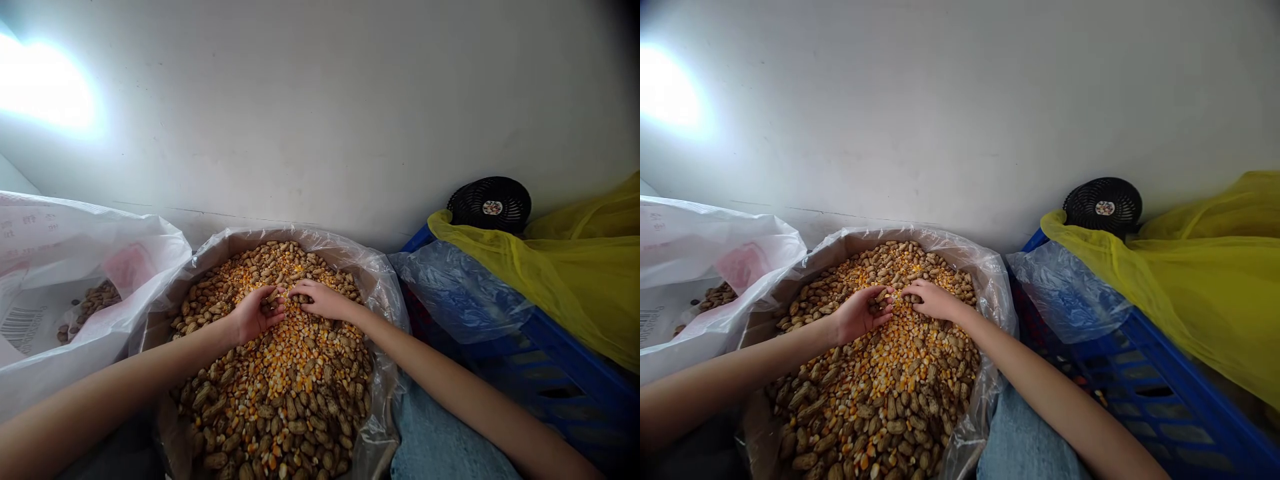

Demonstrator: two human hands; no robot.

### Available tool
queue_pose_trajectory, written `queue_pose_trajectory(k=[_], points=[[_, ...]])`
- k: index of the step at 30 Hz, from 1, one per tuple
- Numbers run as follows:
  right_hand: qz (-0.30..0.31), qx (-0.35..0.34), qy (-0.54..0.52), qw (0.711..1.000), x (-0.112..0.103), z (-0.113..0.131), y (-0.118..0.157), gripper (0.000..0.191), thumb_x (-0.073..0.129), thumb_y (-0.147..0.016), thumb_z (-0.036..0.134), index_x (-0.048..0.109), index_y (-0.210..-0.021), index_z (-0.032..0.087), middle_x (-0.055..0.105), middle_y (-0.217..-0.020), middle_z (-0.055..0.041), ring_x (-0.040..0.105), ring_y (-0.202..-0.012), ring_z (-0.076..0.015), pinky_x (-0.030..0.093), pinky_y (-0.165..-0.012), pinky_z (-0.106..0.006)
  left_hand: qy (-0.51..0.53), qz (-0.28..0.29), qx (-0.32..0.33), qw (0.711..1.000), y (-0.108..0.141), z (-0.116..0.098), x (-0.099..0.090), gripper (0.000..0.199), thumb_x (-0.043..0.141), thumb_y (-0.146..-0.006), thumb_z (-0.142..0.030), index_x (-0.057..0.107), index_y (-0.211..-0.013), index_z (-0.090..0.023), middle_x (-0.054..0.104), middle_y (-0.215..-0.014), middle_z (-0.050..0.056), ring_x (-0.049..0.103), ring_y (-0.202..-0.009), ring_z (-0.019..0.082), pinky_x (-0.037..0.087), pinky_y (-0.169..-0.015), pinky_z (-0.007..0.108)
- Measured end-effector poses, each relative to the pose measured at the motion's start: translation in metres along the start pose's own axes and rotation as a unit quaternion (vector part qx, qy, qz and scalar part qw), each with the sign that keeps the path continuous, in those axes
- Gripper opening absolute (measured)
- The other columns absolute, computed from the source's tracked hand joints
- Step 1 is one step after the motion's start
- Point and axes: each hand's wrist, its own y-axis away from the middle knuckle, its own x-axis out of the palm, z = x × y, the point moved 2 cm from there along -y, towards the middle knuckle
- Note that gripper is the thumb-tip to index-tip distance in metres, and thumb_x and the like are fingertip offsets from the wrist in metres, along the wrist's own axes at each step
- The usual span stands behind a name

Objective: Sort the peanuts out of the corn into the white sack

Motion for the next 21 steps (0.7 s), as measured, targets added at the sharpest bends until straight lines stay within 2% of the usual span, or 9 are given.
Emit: queue_pose_trajectory(k=[5, 9, 14, 17, 21], points=[[-0.011, -0.010, -0.018, 1.000, 0.001, 0.003, 0.000, 0.033, 0.048, -0.073, 0.026, 0.051, -0.105, 0.027, 0.048, -0.102, -0.0039, 0.047, -0.090, -0.0177, 0.035, -0.079, -0.032, -0.003, -0.014, -0.007, 1.000, -0.002, 0.000, -0.002, 0.012, 0.046, -0.071, -0.019, 0.053, -0.080, -0.015, 0.056, -0.064, 0.001, 0.055, -0.053, 0.009, 0.048, -0.057, 0.023], [-0.018, -0.004, -0.026, 0.999, 0.004, 0.004, -0.002, 0.030, 0.049, -0.071, 0.021, 0.053, -0.101, 0.025, 0.049, -0.100, -0.0042, 0.047, -0.090, -0.0178, 0.034, -0.079, -0.032, -0.003, -0.006, -0.008, 1.000, -0.004, 0.001, -0.003, 0.013, 0.047, -0.071, -0.019, 0.054, -0.080, -0.015, 0.056, -0.064, 0.001, 0.055, -0.052, 0.009, 0.049, -0.057, 0.023], [-0.056, 0.038, -0.096, 0.993, -0.003, 0.006, -0.001, 0.020, 0.052, -0.070, 0.026, 0.057, -0.089, 0.021, 0.053, -0.092, -0.0030, 0.047, -0.084, -0.0168, 0.036, -0.075, -0.031, -0.002, -0.016, -0.013, 1.000, -0.004, 0.002, -0.004, 0.013, 0.046, -0.071, -0.019, 0.054, -0.080, -0.014, 0.056, -0.063, 0.001, 0.055, -0.052, 0.009, 0.049, -0.057, 0.024], [-0.091, 0.117, -0.206, 0.967, -0.011, 0.008, 0.002, 0.024, 0.053, -0.068, 0.036, 0.056, -0.087, 0.021, 0.052, -0.082, -0.0008, 0.046, -0.063, -0.0109, 0.038, -0.057, -0.025, -0.002, -0.016, -0.014, 1.000, -0.004, 0.002, -0.004, 0.013, 0.046, -0.072, -0.019, 0.054, -0.081, -0.013, 0.056, -0.063, 0.002, 0.055, -0.053, 0.009, 0.049, -0.059, 0.023], [-0.091, 0.182, -0.388, 0.899, -0.016, 0.021, 0.006, 0.027, 0.057, -0.064, 0.037, 0.055, -0.086, 0.021, 0.045, -0.065, 0.0026, 0.039, -0.052, -0.0066, 0.030, -0.040, -0.016, 0.008, -0.015, -0.021, 1.000, -0.006, 0.005, -0.002, 0.015, 0.043, -0.075, -0.022, 0.053, -0.081, -0.013, 0.057, -0.063, 0.003, 0.057, -0.057, 0.010, 0.049, -0.061, 0.023]])
